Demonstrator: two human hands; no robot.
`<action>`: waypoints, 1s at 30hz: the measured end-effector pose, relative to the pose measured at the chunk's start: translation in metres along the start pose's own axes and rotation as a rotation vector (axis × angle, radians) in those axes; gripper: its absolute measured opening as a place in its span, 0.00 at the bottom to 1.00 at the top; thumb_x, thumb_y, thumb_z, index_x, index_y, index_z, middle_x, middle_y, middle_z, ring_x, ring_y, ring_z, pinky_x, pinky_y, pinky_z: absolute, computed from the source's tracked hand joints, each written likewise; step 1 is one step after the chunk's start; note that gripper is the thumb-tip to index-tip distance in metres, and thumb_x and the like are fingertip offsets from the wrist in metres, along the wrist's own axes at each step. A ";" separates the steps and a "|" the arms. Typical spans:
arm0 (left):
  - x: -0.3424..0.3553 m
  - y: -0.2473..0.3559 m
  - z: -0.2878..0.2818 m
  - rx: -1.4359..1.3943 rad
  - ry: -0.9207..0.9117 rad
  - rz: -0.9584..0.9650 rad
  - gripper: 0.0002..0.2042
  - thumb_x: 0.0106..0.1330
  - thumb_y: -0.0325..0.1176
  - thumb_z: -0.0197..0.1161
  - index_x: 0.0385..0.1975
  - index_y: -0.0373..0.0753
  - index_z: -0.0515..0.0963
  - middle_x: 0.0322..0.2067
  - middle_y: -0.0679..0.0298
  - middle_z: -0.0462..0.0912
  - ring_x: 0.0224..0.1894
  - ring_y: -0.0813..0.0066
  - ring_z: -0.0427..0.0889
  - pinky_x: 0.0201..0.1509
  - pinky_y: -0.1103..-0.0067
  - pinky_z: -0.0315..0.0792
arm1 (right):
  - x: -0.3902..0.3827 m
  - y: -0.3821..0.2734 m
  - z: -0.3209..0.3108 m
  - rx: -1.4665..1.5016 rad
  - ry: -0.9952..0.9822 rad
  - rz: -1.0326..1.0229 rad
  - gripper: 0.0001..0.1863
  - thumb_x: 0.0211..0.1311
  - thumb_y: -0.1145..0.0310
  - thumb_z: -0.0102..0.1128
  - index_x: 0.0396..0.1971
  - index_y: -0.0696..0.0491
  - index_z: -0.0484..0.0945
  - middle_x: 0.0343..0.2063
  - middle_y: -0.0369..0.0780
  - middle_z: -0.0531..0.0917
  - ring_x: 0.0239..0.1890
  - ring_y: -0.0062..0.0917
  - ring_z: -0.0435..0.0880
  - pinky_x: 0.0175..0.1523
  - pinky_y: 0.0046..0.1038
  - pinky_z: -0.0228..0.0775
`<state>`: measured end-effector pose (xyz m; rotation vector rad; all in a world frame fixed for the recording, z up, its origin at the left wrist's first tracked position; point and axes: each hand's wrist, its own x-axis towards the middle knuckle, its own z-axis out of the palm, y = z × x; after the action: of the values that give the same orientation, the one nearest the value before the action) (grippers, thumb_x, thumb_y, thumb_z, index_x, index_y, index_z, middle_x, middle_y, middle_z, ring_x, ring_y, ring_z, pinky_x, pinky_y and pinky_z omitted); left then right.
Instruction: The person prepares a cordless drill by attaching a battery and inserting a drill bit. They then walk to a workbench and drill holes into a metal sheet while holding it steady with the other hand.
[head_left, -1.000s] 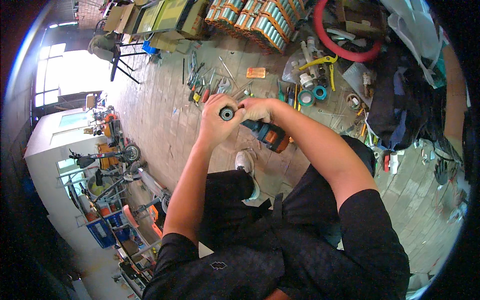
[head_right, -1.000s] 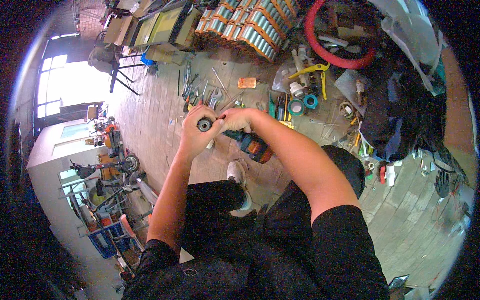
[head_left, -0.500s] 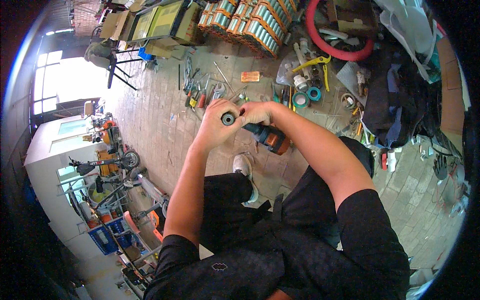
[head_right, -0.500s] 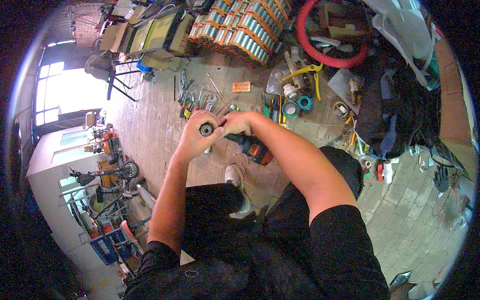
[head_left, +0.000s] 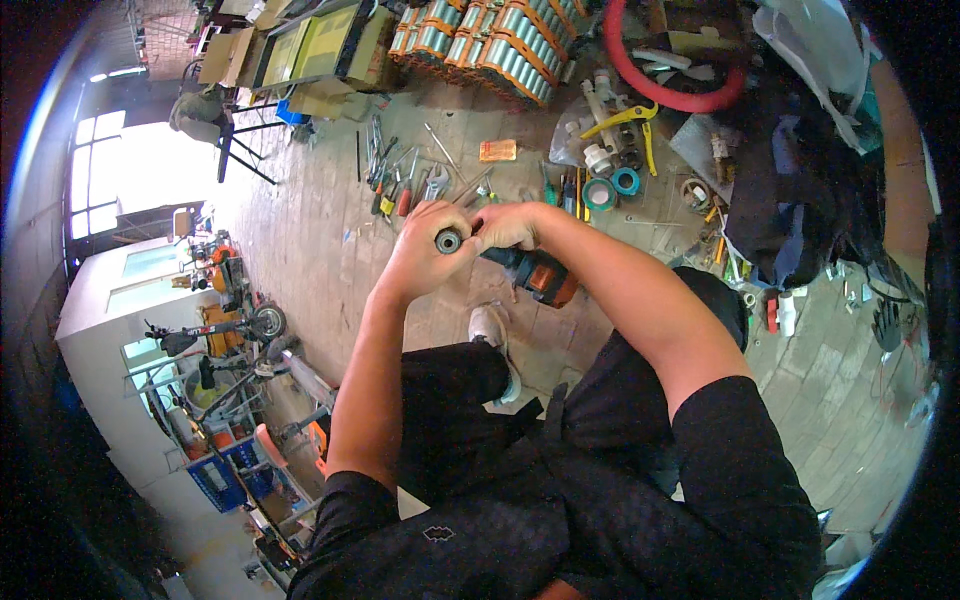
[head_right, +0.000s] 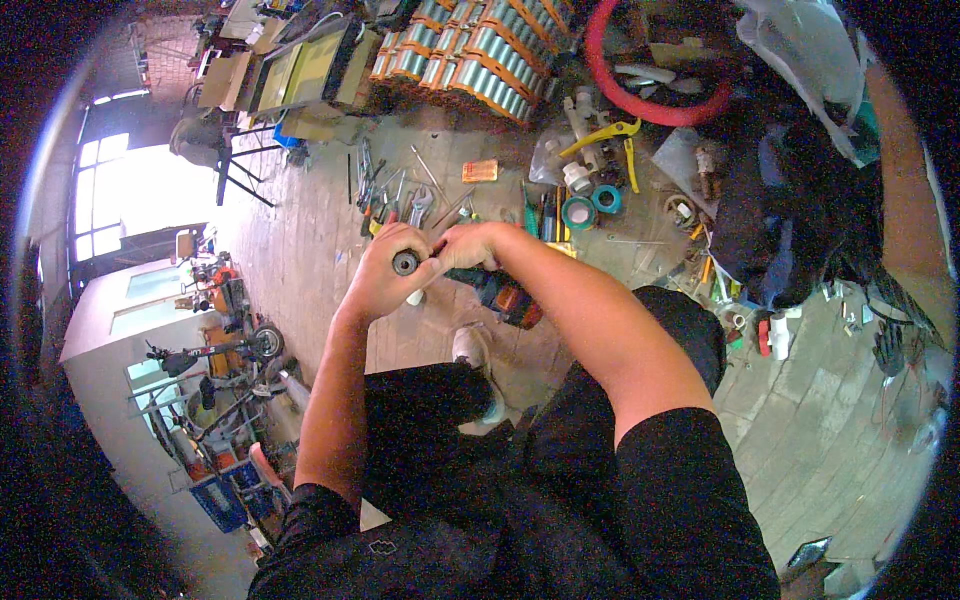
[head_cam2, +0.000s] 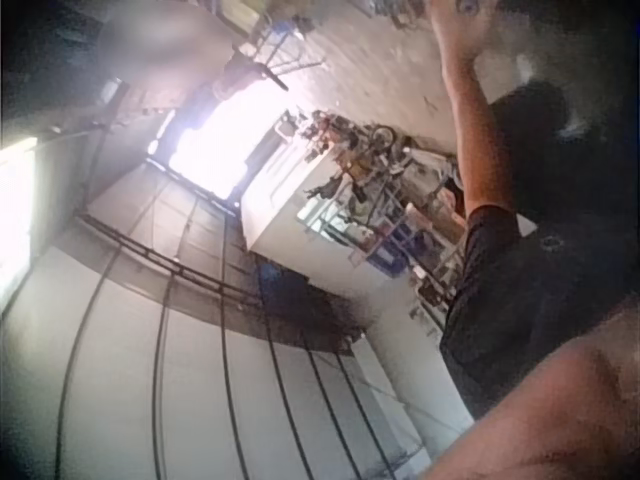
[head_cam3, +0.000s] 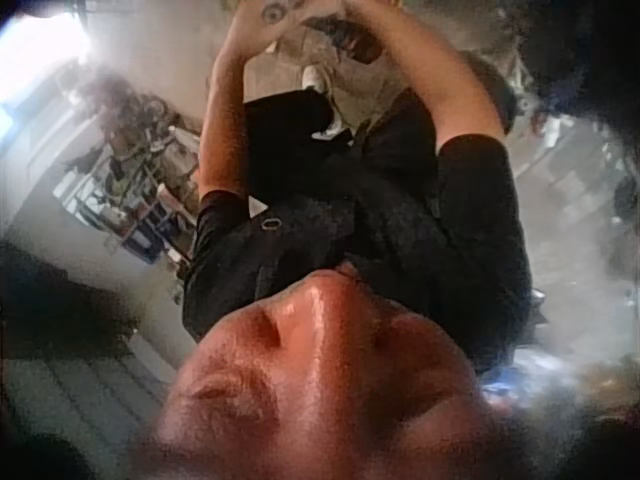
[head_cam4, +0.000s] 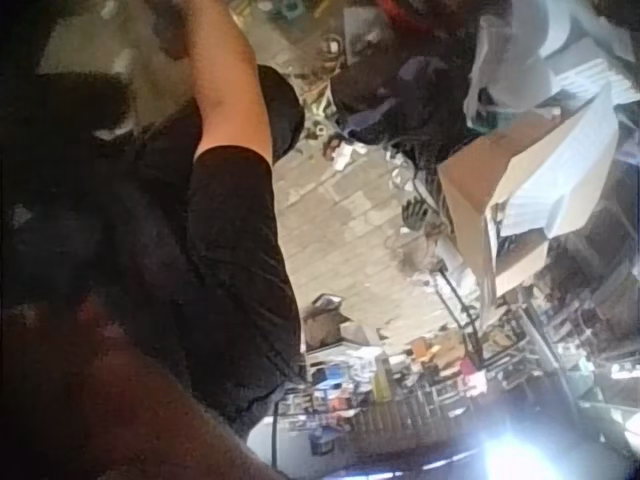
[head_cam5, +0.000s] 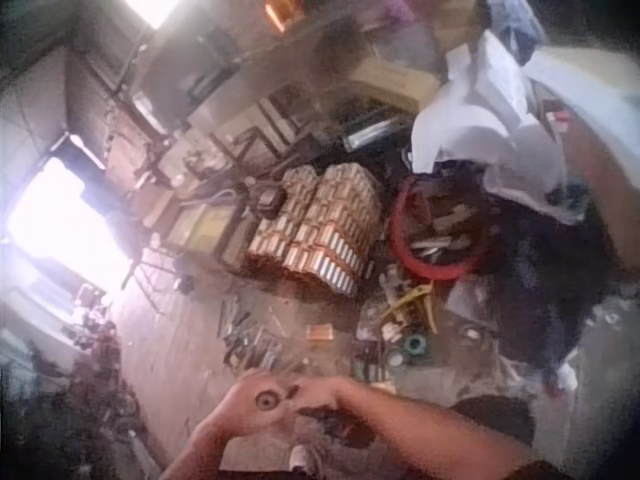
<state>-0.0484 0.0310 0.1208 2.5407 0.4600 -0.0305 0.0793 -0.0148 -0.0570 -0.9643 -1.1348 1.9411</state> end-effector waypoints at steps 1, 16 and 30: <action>-0.001 0.001 0.000 0.001 -0.003 0.002 0.11 0.60 0.34 0.74 0.27 0.39 0.77 0.32 0.62 0.82 0.41 0.61 0.82 0.69 0.62 0.65 | -0.004 -0.003 0.000 -0.018 -0.001 0.002 0.44 0.52 0.45 0.79 0.69 0.46 0.76 0.63 0.39 0.80 0.61 0.32 0.77 0.62 0.40 0.72; 0.005 0.014 0.007 -0.027 0.001 0.034 0.10 0.59 0.33 0.73 0.26 0.38 0.77 0.34 0.60 0.83 0.42 0.61 0.81 0.58 0.68 0.70 | -0.020 0.005 -0.002 -0.150 0.085 -0.004 0.43 0.56 0.42 0.75 0.68 0.48 0.76 0.64 0.41 0.79 0.63 0.34 0.77 0.66 0.43 0.72; -0.030 0.038 0.041 -0.211 -0.040 -0.163 0.10 0.54 0.29 0.77 0.28 0.35 0.79 0.25 0.62 0.82 0.28 0.73 0.80 0.38 0.76 0.76 | -0.089 -0.007 0.139 0.148 0.369 -0.116 0.22 0.59 0.59 0.67 0.50 0.56 0.82 0.47 0.44 0.87 0.50 0.34 0.83 0.56 0.38 0.76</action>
<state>-0.0610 -0.0297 0.1092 2.2879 0.6195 -0.0881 0.0062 -0.1416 0.0198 -1.0944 -0.8062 1.6434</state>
